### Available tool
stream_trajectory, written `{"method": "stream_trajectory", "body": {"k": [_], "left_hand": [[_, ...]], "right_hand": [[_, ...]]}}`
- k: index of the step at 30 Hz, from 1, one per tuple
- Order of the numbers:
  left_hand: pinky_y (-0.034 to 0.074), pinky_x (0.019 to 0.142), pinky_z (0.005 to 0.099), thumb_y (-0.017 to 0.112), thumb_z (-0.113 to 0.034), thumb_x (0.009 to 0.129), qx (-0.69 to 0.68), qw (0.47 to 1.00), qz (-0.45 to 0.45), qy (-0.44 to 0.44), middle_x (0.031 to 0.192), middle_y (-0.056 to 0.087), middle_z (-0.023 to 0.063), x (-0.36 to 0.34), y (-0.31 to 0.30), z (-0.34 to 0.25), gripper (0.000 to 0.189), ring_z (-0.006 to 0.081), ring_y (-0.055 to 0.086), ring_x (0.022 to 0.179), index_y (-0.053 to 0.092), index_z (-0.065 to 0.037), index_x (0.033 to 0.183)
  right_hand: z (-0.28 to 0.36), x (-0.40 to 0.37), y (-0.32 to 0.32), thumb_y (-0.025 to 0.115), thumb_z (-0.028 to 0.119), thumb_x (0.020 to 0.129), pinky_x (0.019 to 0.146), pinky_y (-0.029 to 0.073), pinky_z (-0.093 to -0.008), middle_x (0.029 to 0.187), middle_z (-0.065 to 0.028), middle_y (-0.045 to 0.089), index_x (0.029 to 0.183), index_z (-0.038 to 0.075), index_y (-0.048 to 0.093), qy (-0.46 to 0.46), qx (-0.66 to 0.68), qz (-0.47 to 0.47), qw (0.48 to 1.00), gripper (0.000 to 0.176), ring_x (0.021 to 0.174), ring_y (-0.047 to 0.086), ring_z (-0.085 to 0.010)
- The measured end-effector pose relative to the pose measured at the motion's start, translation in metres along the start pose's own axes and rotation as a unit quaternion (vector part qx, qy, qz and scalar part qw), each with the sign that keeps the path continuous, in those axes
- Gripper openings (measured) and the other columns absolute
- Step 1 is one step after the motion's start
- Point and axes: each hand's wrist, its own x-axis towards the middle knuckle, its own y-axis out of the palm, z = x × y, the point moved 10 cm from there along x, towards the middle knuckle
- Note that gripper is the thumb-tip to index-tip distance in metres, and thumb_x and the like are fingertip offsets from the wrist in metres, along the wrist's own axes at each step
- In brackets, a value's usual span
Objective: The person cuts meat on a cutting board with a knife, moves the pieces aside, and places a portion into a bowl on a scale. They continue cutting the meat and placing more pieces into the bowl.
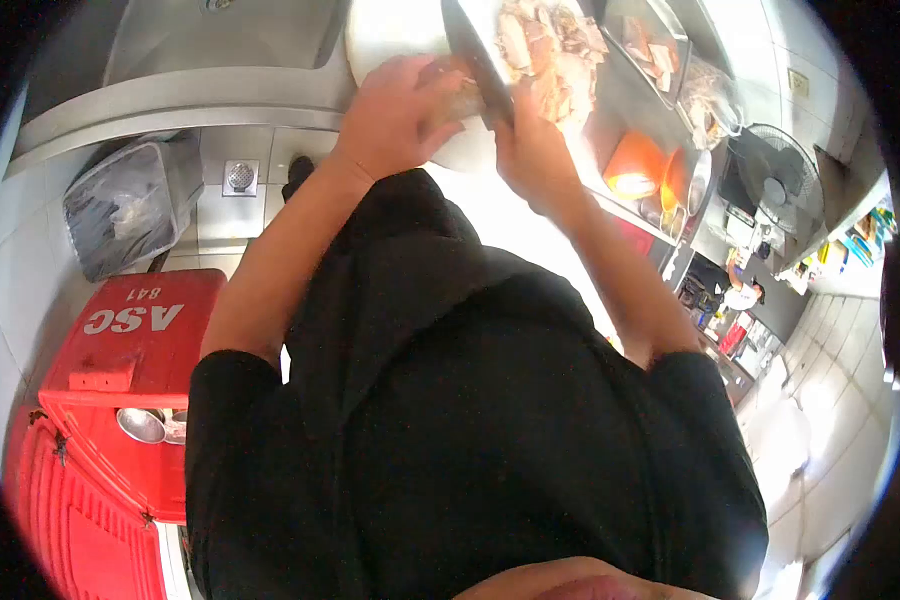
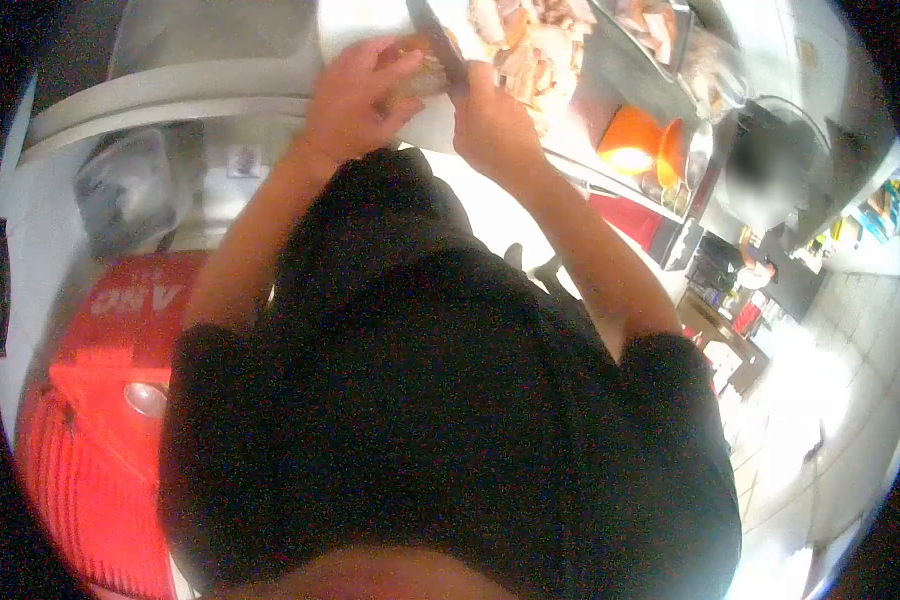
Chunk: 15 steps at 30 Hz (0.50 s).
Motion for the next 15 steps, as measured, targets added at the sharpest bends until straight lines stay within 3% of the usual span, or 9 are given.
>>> {"method": "stream_trajectory", "body": {"k": [3, 10, 15], "left_hand": [[0.046, 0.097, 0.0493, 0.077, -0.037, 0.081, 0.014, 1.0, 0.015, 0.017, 0.125, 0.058, 0.0165, 0.0, 0.004, -0.005, 0.053, 0.0376, 0.055, 0.112, 0.063, -0.019, 0.129], [0.046, 0.097, 0.0482, 0.074, -0.039, 0.082, 0.0, 0.999, 0.01, -0.032, 0.122, 0.058, 0.016, 0.001, 0.004, 0.01, 0.055, 0.0366, 0.056, 0.11, 0.062, -0.018, 0.133], [0.045, 0.098, 0.049, 0.075, -0.038, 0.081, 0.004, 1.0, 0.002, -0.02, 0.123, 0.058, 0.0159, 0.003, 0.004, 0.005, 0.054, 0.0368, 0.055, 0.11, 0.063, -0.017, 0.13]], "right_hand": [[-0.012, 0.005, 0.014, 0.055, 0.013, 0.094, 0.079, 0.051, -0.0615, 0.087, -0.0343, 0.066, 0.112, -0.002, 0.042, 0.045, -0.045, 0.03, 0.998, 0.027, 0.087, 0.067, -0.0515], [0.02, 0.039, -0.001, 0.054, 0.006, 0.088, 0.081, 0.052, -0.0582, 0.091, -0.0353, 0.066, 0.111, -0.01, 0.044, -0.049, -0.104, 0.09, 0.989, 0.03, 0.09, 0.067, -0.0513], [0.007, 0.032, 0.005, 0.055, 0.005, 0.087, 0.08, 0.053, -0.0581, 0.091, -0.0342, 0.067, 0.112, -0.008, 0.043, 0.006, -0.097, 0.083, 0.992, 0.031, 0.089, 0.067, -0.0507]]}}
